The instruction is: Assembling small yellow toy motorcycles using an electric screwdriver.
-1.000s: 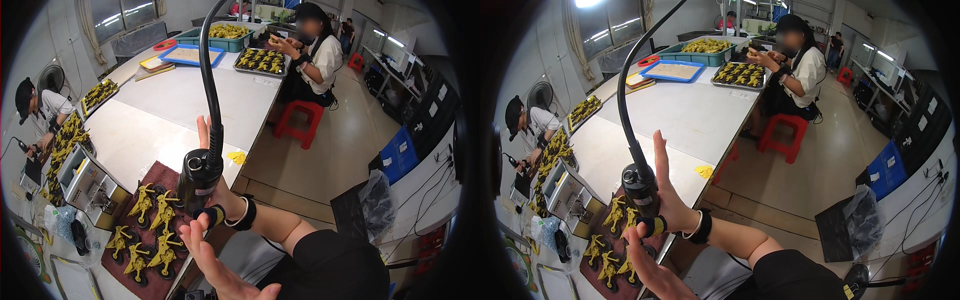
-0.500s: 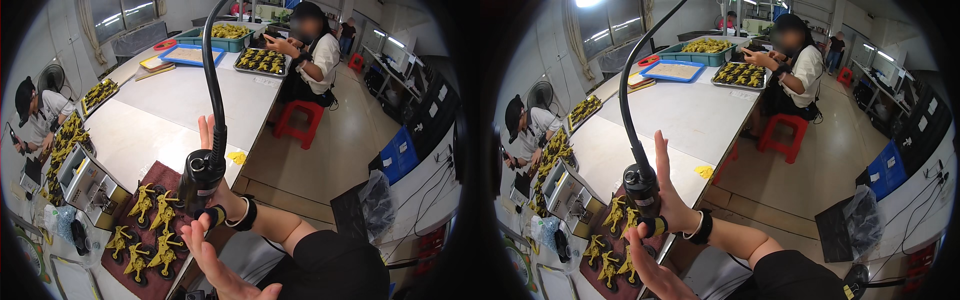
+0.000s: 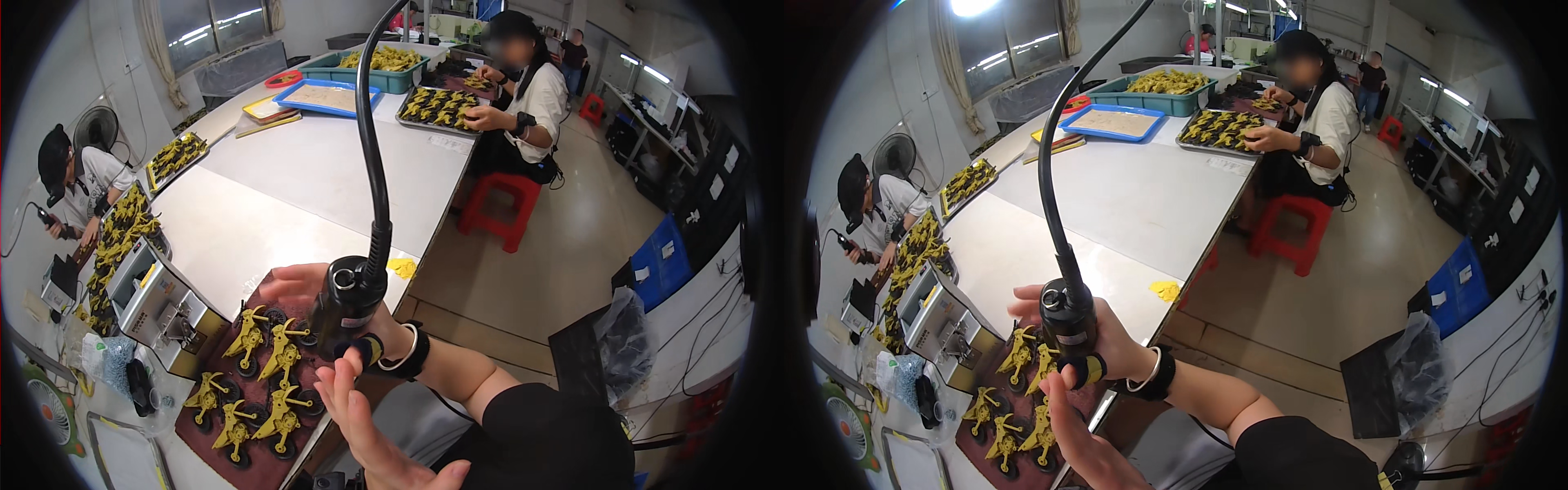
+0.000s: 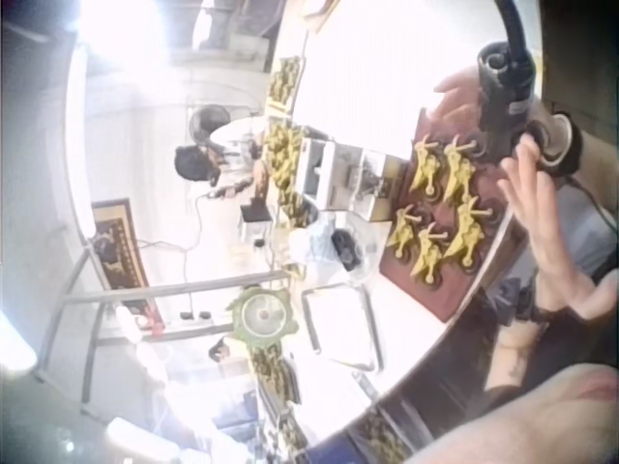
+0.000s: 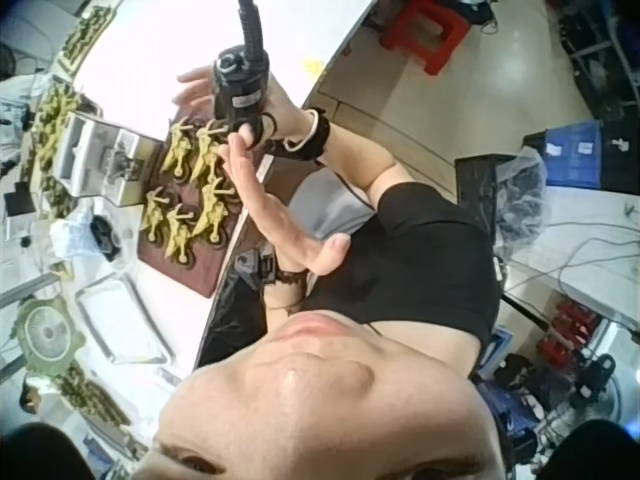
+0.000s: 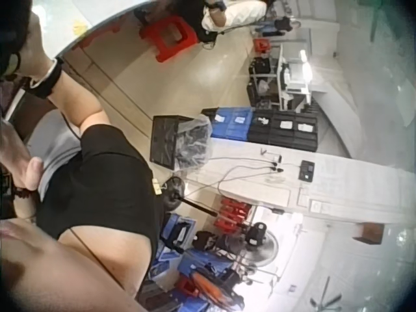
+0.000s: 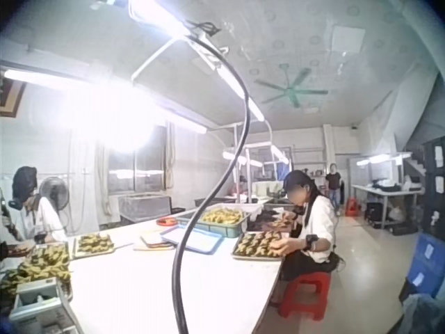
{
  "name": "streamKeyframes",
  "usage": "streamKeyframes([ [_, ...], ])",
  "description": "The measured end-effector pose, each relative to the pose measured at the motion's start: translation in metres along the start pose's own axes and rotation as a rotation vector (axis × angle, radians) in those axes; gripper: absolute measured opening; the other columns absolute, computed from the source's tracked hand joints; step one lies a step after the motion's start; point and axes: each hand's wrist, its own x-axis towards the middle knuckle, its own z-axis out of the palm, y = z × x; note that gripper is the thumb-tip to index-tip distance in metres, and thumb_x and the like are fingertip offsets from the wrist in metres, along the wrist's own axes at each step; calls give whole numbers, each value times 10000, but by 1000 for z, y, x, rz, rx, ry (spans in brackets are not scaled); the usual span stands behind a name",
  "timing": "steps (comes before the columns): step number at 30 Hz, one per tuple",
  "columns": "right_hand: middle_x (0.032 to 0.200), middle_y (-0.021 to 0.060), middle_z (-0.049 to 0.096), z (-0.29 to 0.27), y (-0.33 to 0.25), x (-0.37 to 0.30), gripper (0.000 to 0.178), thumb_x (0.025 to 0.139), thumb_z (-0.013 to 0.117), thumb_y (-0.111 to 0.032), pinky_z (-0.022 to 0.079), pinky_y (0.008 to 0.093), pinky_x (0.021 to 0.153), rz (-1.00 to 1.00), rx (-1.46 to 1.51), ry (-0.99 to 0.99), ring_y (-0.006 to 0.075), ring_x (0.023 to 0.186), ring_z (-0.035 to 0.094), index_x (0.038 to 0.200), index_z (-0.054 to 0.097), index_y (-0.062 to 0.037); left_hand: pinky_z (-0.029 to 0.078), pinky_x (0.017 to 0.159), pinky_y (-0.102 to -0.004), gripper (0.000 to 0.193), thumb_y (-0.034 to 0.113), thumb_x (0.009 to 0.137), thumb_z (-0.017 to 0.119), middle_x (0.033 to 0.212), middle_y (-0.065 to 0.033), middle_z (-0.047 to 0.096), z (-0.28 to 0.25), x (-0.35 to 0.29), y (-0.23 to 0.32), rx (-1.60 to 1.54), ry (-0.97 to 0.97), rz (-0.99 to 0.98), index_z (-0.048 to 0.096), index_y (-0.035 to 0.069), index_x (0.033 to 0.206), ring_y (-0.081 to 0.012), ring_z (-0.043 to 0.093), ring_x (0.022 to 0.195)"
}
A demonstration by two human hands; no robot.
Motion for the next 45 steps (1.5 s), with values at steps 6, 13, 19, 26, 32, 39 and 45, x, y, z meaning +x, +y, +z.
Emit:
streamKeyframes([
  [6,912,129,613,-2,2,-3,770,611,814,-382,499,306,782,0,109,-93,190,863,609,1139,471,62,86,1071,-464,1004,497,673,608,1397,-286,216,1,-3,-5,50,-40,33,161,-67,1373,-377,230,1305],
  [13,875,115,610,-7,2,-8,652,586,839,-337,517,274,705,52,109,-80,167,803,619,1011,526,45,78,1068,-481,965,486,695,598,1402,-289,204,0,-4,-7,69,-41,51,170,-38,1383,-380,226,1308],
  [19,878,110,608,-7,4,-8,599,587,841,-323,524,262,663,51,93,-98,159,763,621,970,541,27,76,1068,-485,947,478,697,595,1394,-293,220,-1,-4,-7,84,-28,68,192,-45,1376,-384,213,1312],
  [26,1051,139,576,-7,4,-3,692,577,846,-329,518,275,718,45,52,-93,167,842,609,1067,510,26,171,1032,-497,812,451,686,682,1246,-230,442,-1,-6,-3,67,83,-63,361,61,1322,-368,353,1221],
  [32,1225,162,483,-7,1,0,749,623,817,-205,514,300,773,73,34,-122,164,845,613,1208,402,11,191,1055,-467,905,384,703,634,1409,-273,181,-6,-9,-13,56,-12,-63,191,-44,1367,-388,254,1296],
  [39,717,86,624,3,-10,5,343,710,722,-67,487,199,597,237,29,-164,109,666,617,973,535,47,242,1040,-460,838,281,708,668,1376,-260,253,-24,-21,-11,31,43,-106,217,-29,1343,-390,285,1278],
  [45,633,40,584,-5,-2,7,295,697,746,-115,489,227,625,101,-149,-83,96,627,591,872,555,28,371,929,-443,590,270,743,649,1088,-234,529,-61,-43,-5,118,224,-92,406,-39,1184,-354,516,1039],
])
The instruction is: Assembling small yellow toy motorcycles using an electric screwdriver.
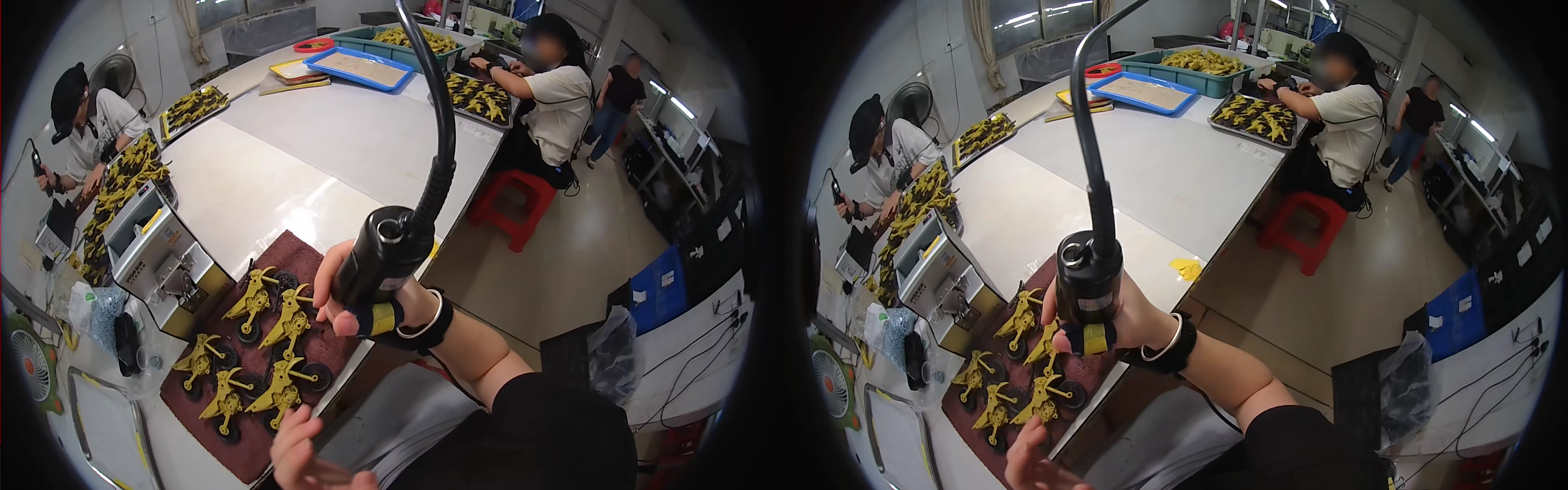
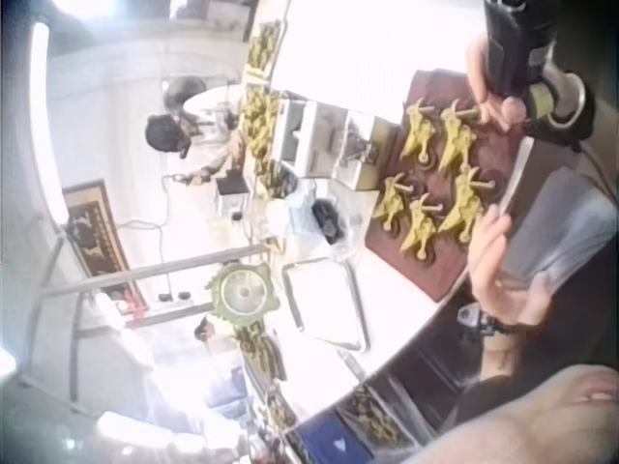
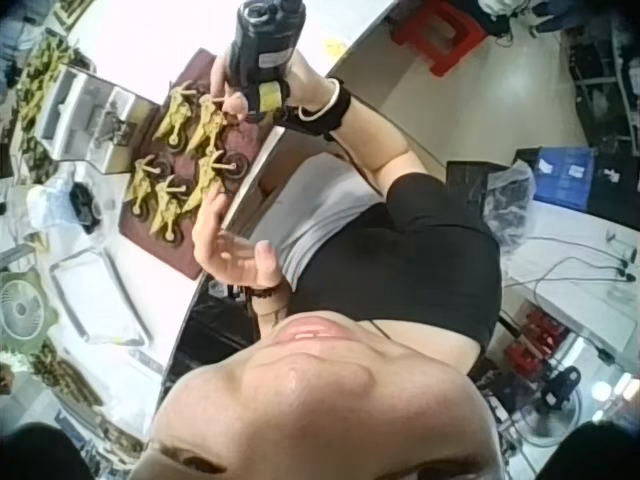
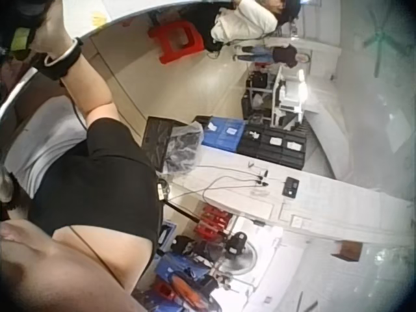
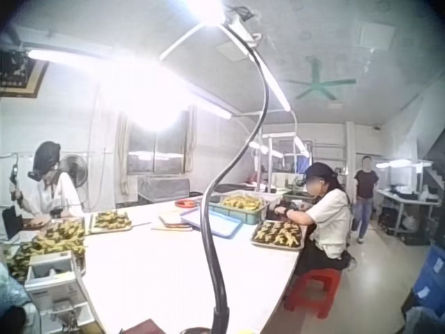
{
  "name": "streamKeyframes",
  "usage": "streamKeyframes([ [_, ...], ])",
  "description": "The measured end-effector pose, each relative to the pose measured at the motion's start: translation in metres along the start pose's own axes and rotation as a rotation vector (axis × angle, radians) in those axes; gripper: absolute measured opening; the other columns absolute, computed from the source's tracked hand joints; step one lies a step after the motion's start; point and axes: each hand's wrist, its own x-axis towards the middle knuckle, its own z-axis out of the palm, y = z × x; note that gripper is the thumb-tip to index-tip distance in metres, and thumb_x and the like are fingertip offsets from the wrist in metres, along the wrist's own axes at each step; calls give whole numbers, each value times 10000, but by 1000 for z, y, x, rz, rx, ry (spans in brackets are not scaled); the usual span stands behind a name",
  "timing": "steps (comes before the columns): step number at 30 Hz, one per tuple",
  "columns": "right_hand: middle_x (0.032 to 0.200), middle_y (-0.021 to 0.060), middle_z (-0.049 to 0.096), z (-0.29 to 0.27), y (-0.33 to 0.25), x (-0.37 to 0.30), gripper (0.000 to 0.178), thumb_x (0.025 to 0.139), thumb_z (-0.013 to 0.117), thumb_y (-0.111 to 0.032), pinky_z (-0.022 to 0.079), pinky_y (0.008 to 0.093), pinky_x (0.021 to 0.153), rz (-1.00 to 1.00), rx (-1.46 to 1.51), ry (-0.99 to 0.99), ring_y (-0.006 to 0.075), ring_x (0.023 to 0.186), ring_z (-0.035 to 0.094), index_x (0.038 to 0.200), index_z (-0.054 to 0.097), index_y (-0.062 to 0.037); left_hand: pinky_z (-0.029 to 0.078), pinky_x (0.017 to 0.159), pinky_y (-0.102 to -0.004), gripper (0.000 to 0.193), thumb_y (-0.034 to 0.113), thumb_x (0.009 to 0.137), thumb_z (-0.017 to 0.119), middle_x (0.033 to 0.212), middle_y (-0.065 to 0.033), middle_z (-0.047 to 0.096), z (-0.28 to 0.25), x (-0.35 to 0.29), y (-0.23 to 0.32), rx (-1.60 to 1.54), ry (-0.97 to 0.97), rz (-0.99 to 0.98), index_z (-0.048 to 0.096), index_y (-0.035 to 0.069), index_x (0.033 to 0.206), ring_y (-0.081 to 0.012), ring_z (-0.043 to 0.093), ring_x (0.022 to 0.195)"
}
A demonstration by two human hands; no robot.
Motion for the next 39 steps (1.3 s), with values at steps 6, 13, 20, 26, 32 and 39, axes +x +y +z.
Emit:
streamKeyframes([
  [6,645,21,571,7,-1,6,290,698,755,-134,464,204,600,2,-21,87,68,576,536,858,562,12,407,876,-395,444,138,754,628,991,-219,554,-38,-5,-16,2,161,-141,471,-67,1115,-307,531,975],
  [13,672,14,577,12,-3,7,260,704,751,-131,401,178,536,-83,-136,137,52,582,525,840,574,2,409,778,-379,246,148,648,732,839,-89,597,-38,12,-26,789,-16,-46,649,54,859,-279,534,818],
  [20,891,56,584,13,13,7,397,678,740,-12,473,240,687,98,-45,142,98,797,559,987,491,-26,413,773,-362,290,209,677,715,795,-84,576,-62,-8,-59,978,-149,-102,637,68,918,-255,532,786],
  [26,575,17,479,-4,5,4,458,767,686,-301,456,273,593,-77,-130,190,118,519,503,998,439,8,356,770,-357,374,153,545,748,828,-53,508,-46,0,-63,874,-113,-193,647,103,902,-253,464,828],
  [32,603,46,478,0,3,10,409,782,674,-253,414,319,589,-30,-71,-2,162,508,471,1010,420,-27,331,785,-351,393,185,531,758,864,-35,478,-56,-4,-63,941,-87,-268,657,129,907,-229,431,852],
  [39,634,36,488,3,-23,16,348,800,627,-246,405,314,603,-68,-42,-74,149,532,481,1011,420,-61,317,802,-353,398,197,536,756,909,-23,499,-59,-10,-58,929,-113,-288,655,131,915,-233,439,899],
])
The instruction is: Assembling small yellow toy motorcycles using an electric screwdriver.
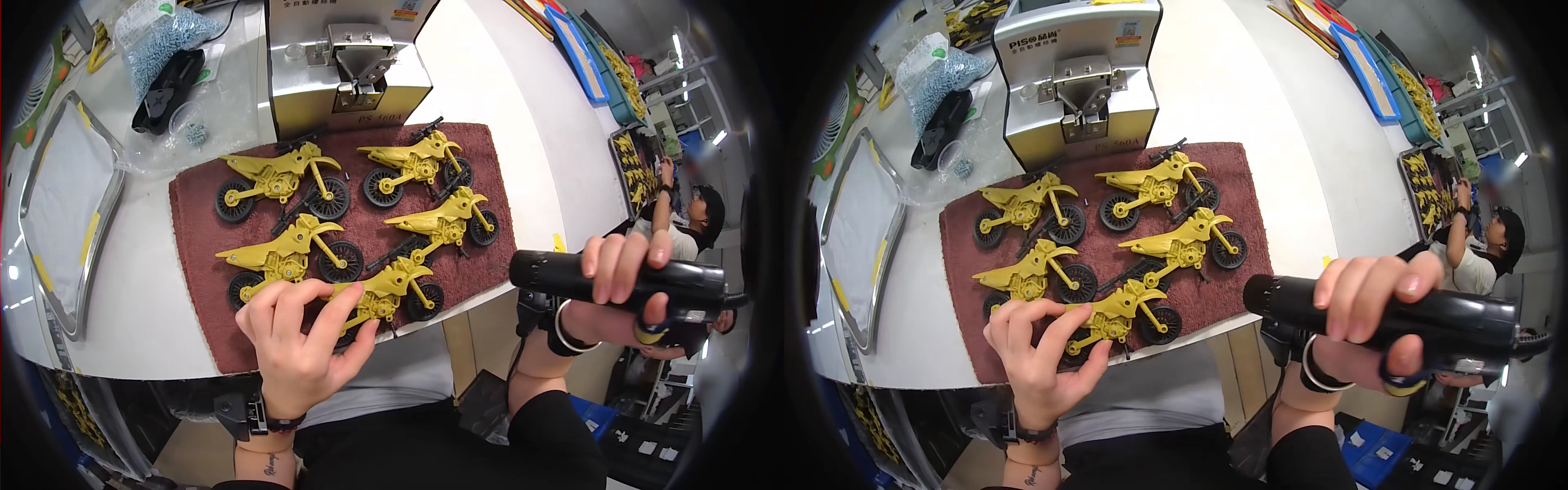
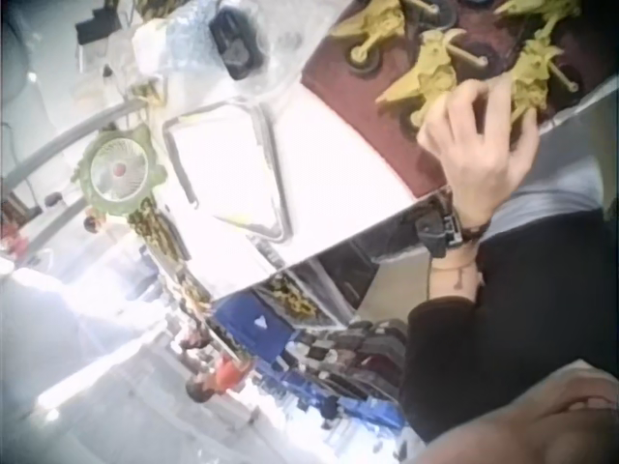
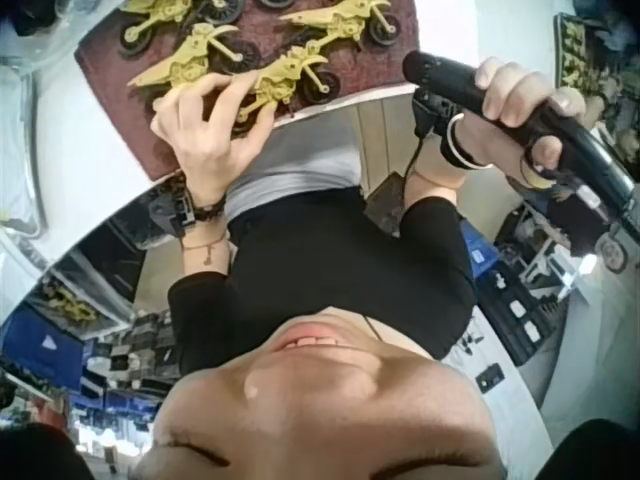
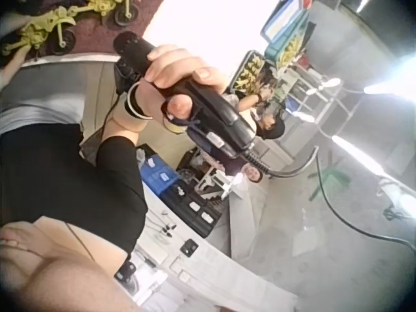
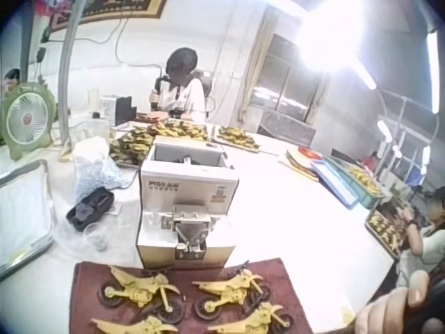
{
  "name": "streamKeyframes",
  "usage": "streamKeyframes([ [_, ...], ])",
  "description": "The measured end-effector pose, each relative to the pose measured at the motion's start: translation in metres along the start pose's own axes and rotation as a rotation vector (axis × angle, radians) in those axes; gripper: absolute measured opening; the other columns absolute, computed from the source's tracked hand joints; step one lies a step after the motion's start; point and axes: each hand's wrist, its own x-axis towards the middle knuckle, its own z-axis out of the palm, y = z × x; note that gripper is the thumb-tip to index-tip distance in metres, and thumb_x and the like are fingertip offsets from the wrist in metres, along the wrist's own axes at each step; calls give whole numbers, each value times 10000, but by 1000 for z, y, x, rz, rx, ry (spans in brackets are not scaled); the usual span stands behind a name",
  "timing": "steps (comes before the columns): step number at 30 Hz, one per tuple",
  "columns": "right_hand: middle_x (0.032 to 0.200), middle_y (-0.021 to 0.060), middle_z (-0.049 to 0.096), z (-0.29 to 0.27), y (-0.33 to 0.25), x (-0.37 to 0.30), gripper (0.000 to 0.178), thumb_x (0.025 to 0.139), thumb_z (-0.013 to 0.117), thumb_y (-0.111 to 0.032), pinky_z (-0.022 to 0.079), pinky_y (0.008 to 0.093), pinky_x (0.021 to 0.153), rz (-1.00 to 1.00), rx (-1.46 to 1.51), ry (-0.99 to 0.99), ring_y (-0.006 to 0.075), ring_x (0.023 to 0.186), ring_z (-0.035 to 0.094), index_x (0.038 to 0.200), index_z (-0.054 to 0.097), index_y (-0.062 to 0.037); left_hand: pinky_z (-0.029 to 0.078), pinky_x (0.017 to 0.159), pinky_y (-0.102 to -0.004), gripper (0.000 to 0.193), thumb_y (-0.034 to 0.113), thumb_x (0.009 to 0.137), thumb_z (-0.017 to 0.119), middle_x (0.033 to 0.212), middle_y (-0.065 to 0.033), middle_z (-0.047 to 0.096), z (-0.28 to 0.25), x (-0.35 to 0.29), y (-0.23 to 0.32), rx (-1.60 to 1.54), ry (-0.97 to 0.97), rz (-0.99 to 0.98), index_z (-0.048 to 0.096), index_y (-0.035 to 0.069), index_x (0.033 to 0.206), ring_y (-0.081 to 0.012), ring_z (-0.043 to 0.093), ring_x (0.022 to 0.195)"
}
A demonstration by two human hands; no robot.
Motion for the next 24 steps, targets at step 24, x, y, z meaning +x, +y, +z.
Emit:
streamKeyframes([
  [24,698,19,427,58,19,119,278,794,486,-265,309,313,765,-91,271,-239,135,656,396,936,517,-28,268,806,-350,387,280,673,713,1017,16,513,12,8,2,-142,-29,44,625,149,1026,-200,452,950],
])
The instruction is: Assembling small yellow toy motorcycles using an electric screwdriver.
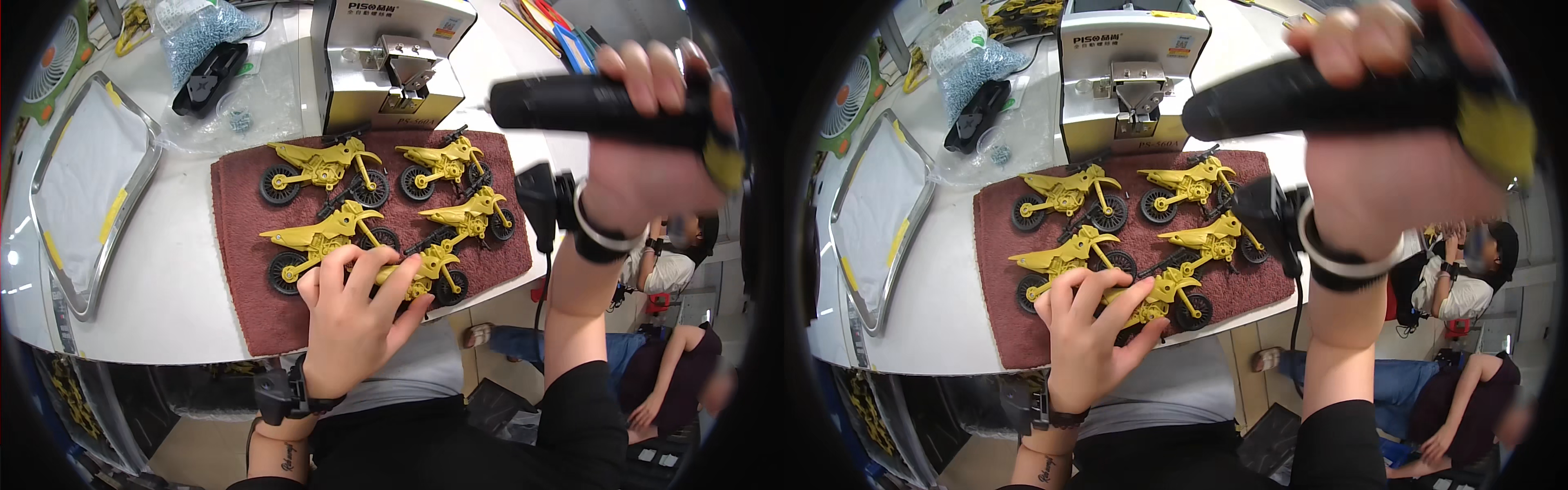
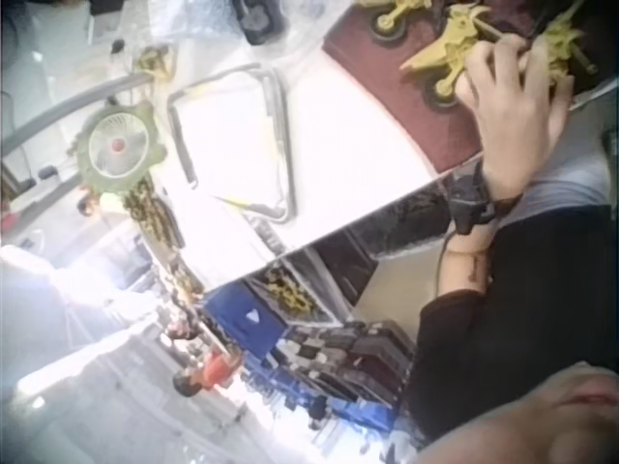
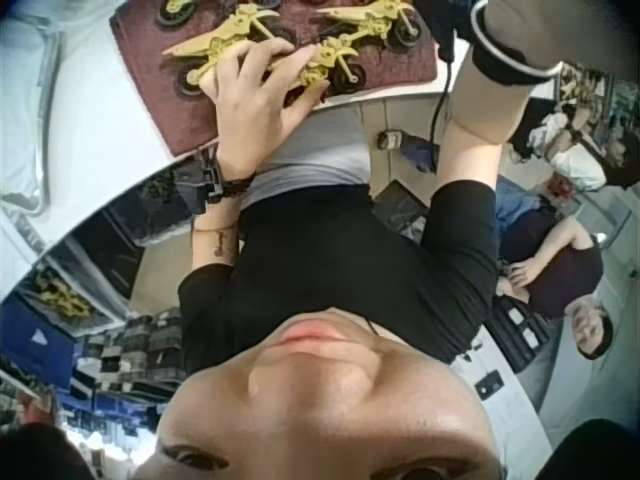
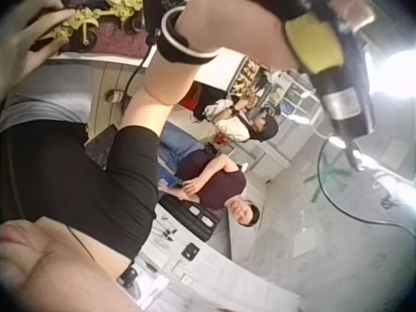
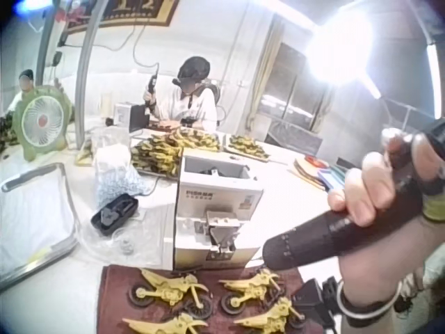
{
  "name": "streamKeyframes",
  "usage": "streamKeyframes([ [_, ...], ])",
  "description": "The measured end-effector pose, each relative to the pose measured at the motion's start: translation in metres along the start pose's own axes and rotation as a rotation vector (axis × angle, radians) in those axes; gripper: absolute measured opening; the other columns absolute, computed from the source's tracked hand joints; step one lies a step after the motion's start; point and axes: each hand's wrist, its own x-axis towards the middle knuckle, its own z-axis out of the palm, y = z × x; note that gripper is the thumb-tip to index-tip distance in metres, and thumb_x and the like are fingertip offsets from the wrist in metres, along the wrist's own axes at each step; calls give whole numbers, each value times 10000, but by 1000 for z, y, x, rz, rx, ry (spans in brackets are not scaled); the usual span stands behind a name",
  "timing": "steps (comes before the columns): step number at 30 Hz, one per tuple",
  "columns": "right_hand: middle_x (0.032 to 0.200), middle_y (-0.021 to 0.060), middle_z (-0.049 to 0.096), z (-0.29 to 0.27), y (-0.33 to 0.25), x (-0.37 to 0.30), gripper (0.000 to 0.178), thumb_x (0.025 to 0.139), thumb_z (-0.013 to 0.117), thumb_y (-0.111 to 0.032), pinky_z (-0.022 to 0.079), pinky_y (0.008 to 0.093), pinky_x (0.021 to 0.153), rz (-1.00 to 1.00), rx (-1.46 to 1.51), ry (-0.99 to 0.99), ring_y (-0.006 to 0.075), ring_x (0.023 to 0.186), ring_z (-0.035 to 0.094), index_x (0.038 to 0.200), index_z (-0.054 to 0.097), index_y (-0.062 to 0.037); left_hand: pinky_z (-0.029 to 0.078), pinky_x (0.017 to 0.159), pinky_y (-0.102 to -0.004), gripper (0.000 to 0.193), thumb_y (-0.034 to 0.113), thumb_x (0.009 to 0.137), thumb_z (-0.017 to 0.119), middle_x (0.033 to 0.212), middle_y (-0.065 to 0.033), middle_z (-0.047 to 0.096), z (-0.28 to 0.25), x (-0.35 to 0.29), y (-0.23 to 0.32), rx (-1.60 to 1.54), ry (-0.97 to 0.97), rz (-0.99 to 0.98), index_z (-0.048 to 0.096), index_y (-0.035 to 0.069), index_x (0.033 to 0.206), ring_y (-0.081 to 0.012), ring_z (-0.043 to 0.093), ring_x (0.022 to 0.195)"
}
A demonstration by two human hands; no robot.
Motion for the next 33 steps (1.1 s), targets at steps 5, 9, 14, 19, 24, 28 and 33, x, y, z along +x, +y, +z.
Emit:
streamKeyframes([
  [5,571,30,511,28,52,33,296,834,479,-344,446,314,525,-164,-305,207,163,488,520,893,544,-61,272,799,-355,398,264,675,712,1017,12,512,-4,-4,-5,35,-40,15,623,142,1043,-206,446,952],
  [9,605,47,533,19,62,39,362,822,503,-341,457,310,539,-43,-273,183,168,494,511,950,546,-5,272,797,-353,394,240,672,710,1004,17,516,-9,-1,-3,-23,-57,8,625,134,1042,-204,455,937],
  [14,604,45,532,4,81,40,337,839,502,-316,465,304,540,-34,-235,165,163,496,515,943,547,1,270,798,-352,396,227,668,711,997,18,518,-6,-1,-4,-34,-40,24,626,134,1044,-194,458,933],
  [19,597,45,523,-7,84,43,312,856,484,-308,467,306,540,48,-304,120,162,494,515,919,534,-7,266,798,-350,403,229,665,711,994,20,520,-3,-1,-4,-24,-37,30,626,134,1048,-187,458,934],
  [24,699,2,423,7,48,-3,233,770,508,-364,325,313,708,264,14,-68,130,637,413,799,450,-140,258,805,-354,400,253,668,710,991,28,524,-3,-7,-10,-5,-29,-11,629,148,1045,-182,459,939],
  [28,638,5,464,30,-7,-48,210,792,578,-196,344,280,589,327,-109,-27,115,533,452,861,400,-107,254,809,-356,395,259,672,709,988,30,524,-5,-1,-3,-8,-42,2,632,155,1045,-179,453,945],
  [33,620,8,492,39,-11,-76,239,781,610,-192,408,278,581,285,-184,-1,130,529,498,858,401,-107,255,806,-355,390,268,672,708,977,33,525,-5,-4,-7,-22,-61,-27,641,159,1040,-179,444,955],
])
